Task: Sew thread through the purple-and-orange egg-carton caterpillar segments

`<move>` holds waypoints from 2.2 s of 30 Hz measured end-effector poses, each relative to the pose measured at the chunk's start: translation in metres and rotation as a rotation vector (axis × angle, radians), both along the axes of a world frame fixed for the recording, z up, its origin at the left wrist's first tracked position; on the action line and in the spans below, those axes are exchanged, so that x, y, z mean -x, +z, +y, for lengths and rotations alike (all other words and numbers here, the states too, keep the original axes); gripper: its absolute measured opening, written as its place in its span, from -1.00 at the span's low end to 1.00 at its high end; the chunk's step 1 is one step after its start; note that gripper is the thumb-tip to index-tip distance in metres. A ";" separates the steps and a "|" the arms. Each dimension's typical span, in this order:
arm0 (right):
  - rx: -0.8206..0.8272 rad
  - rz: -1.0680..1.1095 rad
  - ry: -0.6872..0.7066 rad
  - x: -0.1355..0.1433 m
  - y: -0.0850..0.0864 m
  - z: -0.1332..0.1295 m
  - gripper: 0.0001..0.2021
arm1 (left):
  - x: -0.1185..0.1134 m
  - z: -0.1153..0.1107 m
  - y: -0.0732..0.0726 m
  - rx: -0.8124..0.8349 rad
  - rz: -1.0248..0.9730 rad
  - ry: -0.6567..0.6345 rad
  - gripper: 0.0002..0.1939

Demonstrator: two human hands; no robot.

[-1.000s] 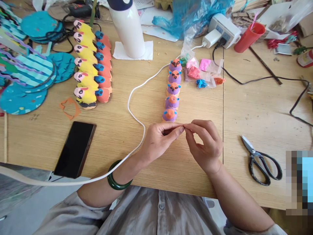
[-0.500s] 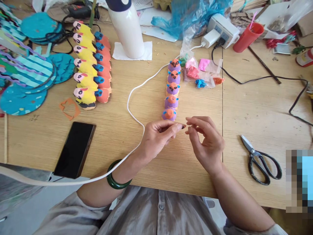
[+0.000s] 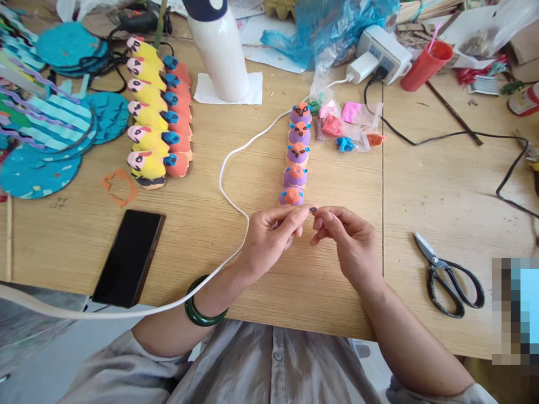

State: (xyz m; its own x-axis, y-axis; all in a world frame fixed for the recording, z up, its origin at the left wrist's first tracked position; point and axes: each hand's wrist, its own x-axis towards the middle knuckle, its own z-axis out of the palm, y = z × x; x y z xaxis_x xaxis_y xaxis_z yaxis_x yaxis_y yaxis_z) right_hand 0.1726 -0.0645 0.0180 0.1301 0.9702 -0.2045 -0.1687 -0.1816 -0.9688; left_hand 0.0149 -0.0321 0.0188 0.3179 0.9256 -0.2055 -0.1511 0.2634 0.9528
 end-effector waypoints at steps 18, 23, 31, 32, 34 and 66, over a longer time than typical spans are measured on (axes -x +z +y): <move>0.027 0.186 -0.034 0.000 -0.003 0.003 -0.82 | 0.000 -0.002 -0.004 -0.685 0.399 0.034 -0.77; 0.007 0.075 -0.062 -0.001 -0.006 0.003 -0.82 | -0.001 -0.002 -0.006 -0.734 0.450 0.053 -0.77; 0.024 0.033 -0.079 0.000 -0.016 0.006 -0.77 | 0.000 0.002 -0.011 -0.863 0.550 0.087 -0.79; 0.024 0.039 -0.084 0.001 -0.016 0.006 -0.76 | 0.000 0.002 -0.012 -0.891 0.572 0.091 -0.78; 0.025 0.054 -0.089 0.003 -0.016 0.006 -0.76 | 0.000 0.002 -0.013 -0.938 0.627 0.089 -0.77; -0.082 -0.235 -0.060 -0.001 -0.035 0.076 -0.69 | 0.013 0.043 -0.036 -0.500 0.402 0.274 -0.68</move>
State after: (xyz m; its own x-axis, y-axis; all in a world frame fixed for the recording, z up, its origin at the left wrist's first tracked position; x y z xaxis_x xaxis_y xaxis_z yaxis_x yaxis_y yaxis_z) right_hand 0.1733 0.0119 -0.0171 0.2225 0.9715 -0.0824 0.0544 -0.0967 -0.9938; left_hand 0.0017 0.0109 -0.0175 0.0482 0.9758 0.2134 0.2400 -0.2187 0.9458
